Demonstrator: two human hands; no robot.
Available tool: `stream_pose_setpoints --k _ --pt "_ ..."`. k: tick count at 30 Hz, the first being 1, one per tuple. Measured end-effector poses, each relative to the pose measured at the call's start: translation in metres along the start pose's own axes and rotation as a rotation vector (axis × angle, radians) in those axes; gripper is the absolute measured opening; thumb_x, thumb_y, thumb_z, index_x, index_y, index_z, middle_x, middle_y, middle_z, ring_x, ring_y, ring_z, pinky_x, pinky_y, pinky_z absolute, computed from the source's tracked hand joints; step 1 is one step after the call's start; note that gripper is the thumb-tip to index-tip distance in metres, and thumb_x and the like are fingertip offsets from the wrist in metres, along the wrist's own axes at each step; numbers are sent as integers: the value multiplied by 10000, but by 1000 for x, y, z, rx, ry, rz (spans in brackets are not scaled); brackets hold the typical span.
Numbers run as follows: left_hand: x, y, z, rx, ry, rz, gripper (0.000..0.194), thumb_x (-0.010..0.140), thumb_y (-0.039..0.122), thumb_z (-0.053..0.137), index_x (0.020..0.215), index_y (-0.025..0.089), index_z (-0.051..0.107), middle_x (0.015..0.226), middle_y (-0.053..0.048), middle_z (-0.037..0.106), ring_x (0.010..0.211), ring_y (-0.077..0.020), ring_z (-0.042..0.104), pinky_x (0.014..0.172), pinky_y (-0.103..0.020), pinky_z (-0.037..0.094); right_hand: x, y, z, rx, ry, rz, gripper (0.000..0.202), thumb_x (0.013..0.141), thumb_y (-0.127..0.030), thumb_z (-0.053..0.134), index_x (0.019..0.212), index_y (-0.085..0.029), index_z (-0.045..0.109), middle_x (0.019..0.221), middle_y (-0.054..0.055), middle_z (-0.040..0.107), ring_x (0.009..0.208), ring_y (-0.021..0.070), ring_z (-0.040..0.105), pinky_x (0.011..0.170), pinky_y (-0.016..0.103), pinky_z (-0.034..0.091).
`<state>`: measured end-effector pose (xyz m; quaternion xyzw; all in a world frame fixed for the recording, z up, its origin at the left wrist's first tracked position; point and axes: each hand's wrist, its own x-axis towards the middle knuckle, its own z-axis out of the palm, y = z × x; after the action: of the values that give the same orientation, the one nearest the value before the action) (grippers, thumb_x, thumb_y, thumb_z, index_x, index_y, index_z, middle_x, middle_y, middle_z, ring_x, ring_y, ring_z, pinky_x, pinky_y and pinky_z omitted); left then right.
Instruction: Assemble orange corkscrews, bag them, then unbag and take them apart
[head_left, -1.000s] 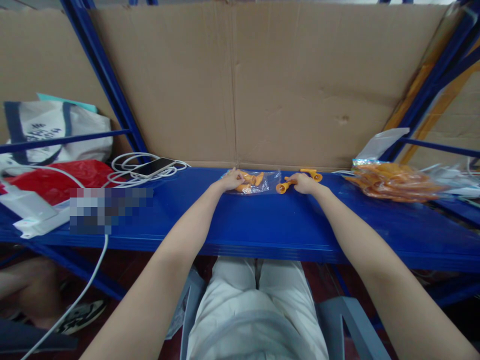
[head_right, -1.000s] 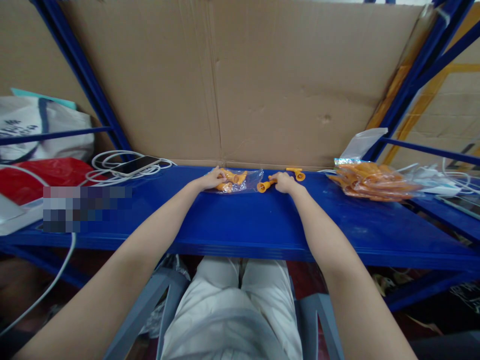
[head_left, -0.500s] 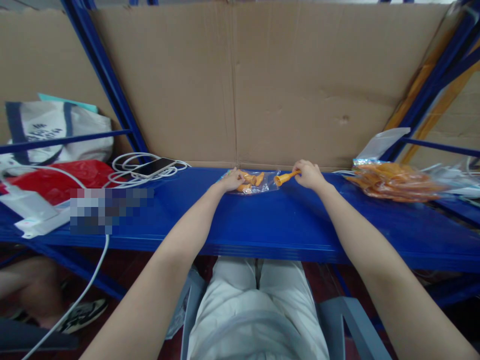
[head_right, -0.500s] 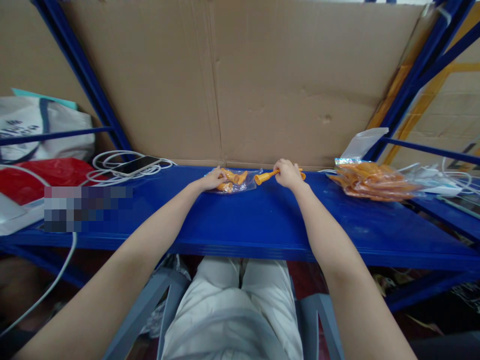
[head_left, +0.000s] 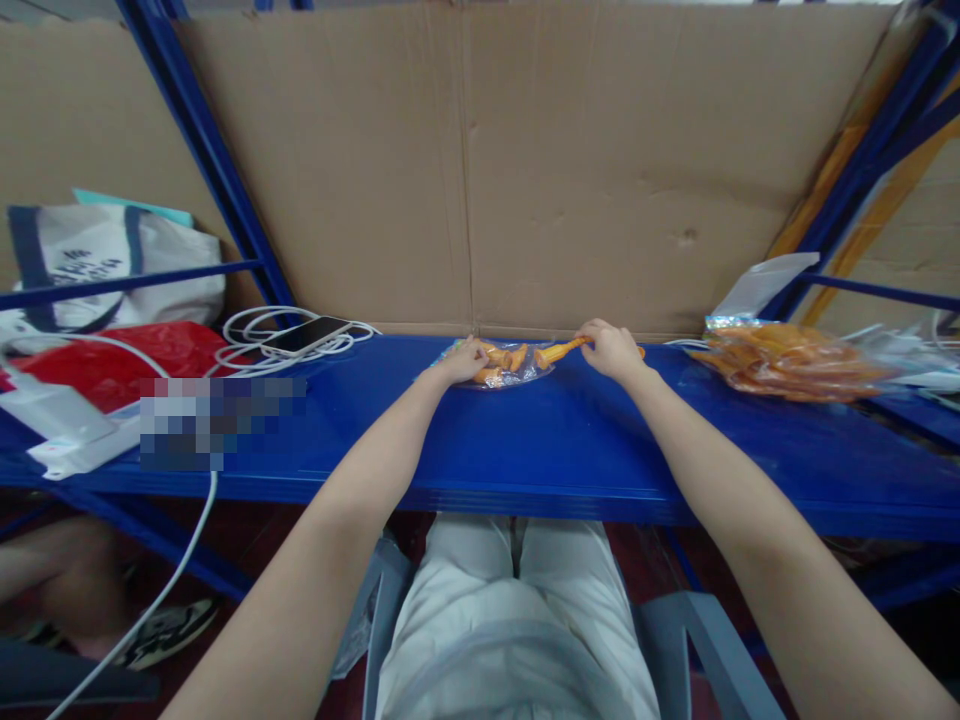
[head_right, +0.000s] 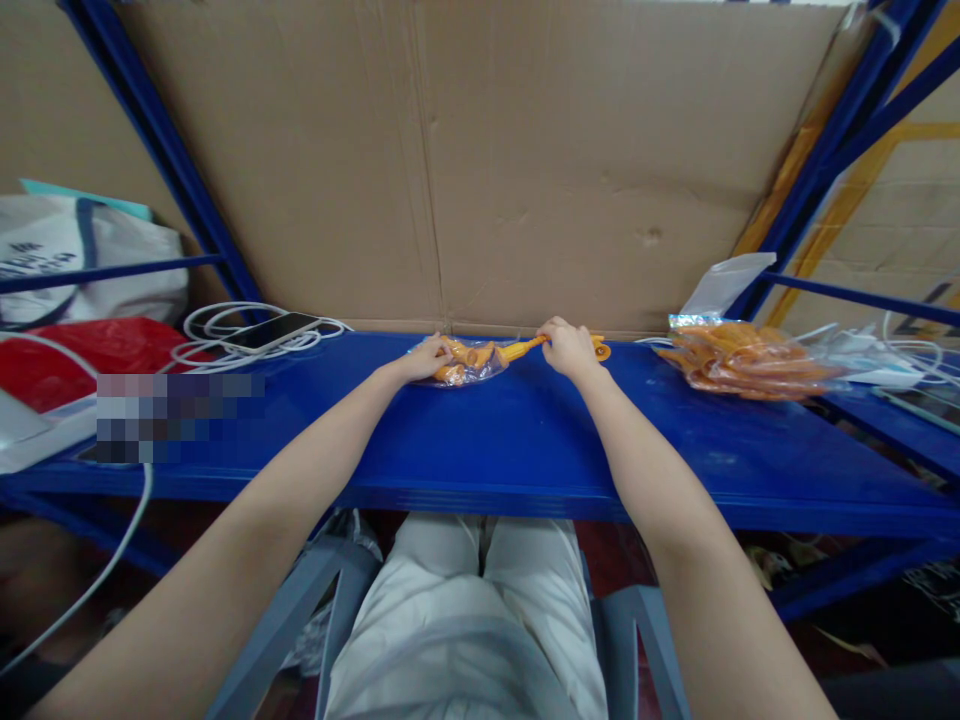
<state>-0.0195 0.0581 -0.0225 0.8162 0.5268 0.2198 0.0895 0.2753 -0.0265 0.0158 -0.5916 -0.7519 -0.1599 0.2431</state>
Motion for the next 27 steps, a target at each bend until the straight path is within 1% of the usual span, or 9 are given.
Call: stream_pose_setpoints --k 4,7,10,14,16,19,21,24,27 --pt "-1 2 -1 11 7 -13 142 887 283 528 841 214 644 1141 -67 692 1342 -259 501 1146 -386 363 3 2 0 61 135 81 363 857 -148 472 1109 -182 730 1172 140 674 1009 285 666 861 406 527" --pt "-3 4 -3 -1 12 -10 135 881 285 545 839 210 649 1153 -70 688 1316 -270 524 1138 -390 374 4 3 0 91 170 124 353 858 -166 491 1112 -181 735 1146 137 686 1009 289 671 870 413 536" --pt "-3 4 -3 -6 13 -14 139 883 287 541 840 210 650 1186 -67 688 1339 -278 508 1144 -402 369 2 -1 -3 80 112 126 361 860 -162 504 1135 -193 736 1164 118 696 1050 282 670 898 401 538" --pt "-2 2 -1 -1 11 -8 128 875 274 537 850 216 649 1271 -57 677 1433 -273 409 1150 -402 363 -2 -8 -9 20 10 106 380 872 -140 493 1153 -214 738 1250 92 675 1066 264 673 894 368 539" --pt "-2 1 -1 1 11 -3 129 872 275 535 855 224 651 1300 -43 670 1449 -267 389 1148 -406 368 -2 -10 -11 -19 -21 104 389 881 -132 479 1163 -211 735 1278 92 661 1066 264 674 880 359 537" --pt "-2 2 -1 5 10 -8 130 870 280 537 865 228 656 1328 -40 658 1452 -268 388 1144 -408 371 -3 -11 -12 -69 -41 84 384 897 -141 469 1166 -211 733 1272 99 657 1034 261 680 845 344 533" --pt "-3 4 -2 5 8 -14 132 876 275 536 867 218 655 1323 -66 657 1449 -266 393 1139 -392 373 -2 -10 -11 -101 -45 74 381 905 -146 458 1157 -214 736 1264 106 654 999 257 686 814 338 530" --pt "-4 6 -2 -4 10 -21 153 893 268 522 848 198 650 1271 -100 676 1416 -254 440 1147 -365 359 -2 -9 -10 -138 -44 71 382 908 -139 445 1137 -216 741 1250 114 658 968 256 692 786 340 524" --pt "-5 7 -2 -31 36 1 151 883 256 526 825 204 655 1248 -74 693 1401 -247 463 1179 -376 319 -2 -10 -8 -147 -55 52 378 900 -127 454 1135 -213 737 1229 116 673 978 267 694 788 348 521"
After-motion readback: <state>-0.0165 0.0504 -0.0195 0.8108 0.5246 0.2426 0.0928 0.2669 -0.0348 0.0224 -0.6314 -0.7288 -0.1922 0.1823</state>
